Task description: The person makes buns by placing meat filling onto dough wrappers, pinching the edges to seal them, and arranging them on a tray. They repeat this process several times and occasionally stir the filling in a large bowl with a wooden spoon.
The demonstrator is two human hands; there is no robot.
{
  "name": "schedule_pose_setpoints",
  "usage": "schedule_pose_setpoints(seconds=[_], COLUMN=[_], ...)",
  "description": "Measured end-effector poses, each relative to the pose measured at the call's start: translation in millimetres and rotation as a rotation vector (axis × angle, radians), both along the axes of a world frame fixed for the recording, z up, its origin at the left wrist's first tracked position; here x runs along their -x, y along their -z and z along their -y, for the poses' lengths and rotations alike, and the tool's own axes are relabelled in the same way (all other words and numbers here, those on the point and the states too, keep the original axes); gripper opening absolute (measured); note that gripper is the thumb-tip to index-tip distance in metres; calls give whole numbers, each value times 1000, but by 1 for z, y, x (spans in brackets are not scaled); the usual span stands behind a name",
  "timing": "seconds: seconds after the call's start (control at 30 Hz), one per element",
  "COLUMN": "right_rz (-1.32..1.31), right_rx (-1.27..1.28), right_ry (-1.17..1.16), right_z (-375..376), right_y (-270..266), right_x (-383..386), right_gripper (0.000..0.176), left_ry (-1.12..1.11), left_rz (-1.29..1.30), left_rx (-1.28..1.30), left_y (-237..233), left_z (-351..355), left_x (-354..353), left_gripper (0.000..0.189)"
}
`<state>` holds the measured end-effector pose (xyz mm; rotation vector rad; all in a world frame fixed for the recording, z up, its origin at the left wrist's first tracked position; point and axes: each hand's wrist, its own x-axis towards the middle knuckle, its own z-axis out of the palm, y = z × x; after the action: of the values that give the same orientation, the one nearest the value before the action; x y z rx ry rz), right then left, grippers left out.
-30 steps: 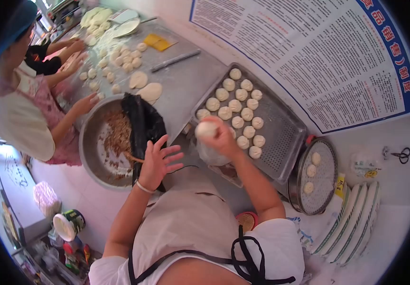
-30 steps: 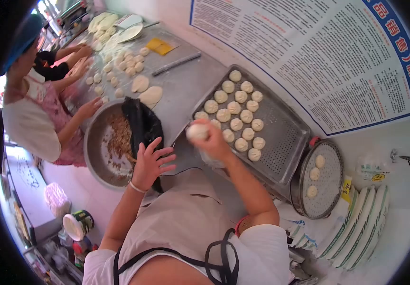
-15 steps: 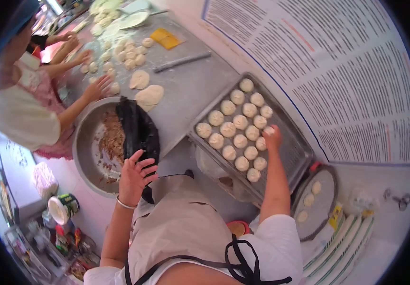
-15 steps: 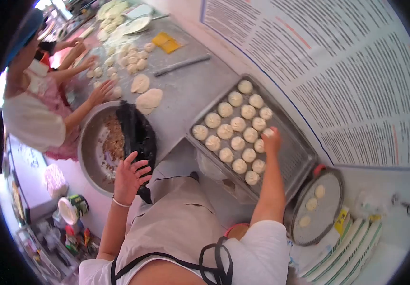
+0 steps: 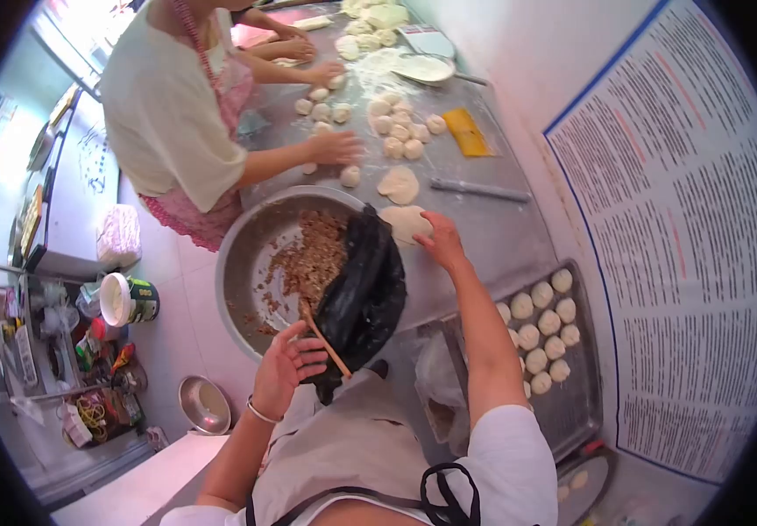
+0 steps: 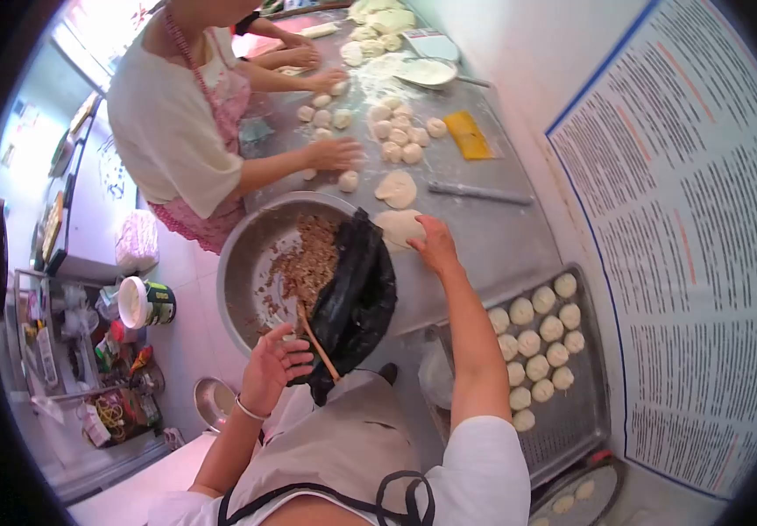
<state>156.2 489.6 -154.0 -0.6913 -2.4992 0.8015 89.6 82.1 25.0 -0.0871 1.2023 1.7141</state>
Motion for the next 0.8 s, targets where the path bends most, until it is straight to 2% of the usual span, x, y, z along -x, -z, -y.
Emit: schedule_pose_setpoints(seconds=[0.07, 0.13, 0.23, 0.33, 0.43, 0.53, 0.63, 0.73, 0.8], right_rz=[81, 211, 201, 92, -93, -1016, -1266, -1143, -966], right_rx=[-108, -186, -199, -153, 562, 1727, 1705, 1489, 1276], right_ry=[-37, -35, -141, -85, 458, 423, 424, 473, 260], right_z=[5, 11, 7, 4, -17, -39, -46, -37, 6], right_y=[18, 13, 27, 43, 73, 69, 48, -7, -68], right_x=[36, 49, 43, 36, 42, 13, -5, -2, 11], right_gripper=[41, 40, 34, 27, 29, 34, 37, 32, 27], left_ry=[-56, -108, -160, -171, -142, -87, -6, 90, 133], left_rz=[-27, -22, -11, -5, -13, -4, 22, 36, 97], left_rx=[16, 40, 63, 64, 71, 60, 31, -14, -72], left_y=[-1, 4, 6, 9, 11, 16, 19, 25, 29], left_z=[18, 36, 52, 56, 54, 48, 31, 0, -31], left_x=[4, 11, 21, 28, 38, 43, 49, 57, 62], left_gripper=[53, 53, 51, 51, 51, 51, 50, 48, 50])
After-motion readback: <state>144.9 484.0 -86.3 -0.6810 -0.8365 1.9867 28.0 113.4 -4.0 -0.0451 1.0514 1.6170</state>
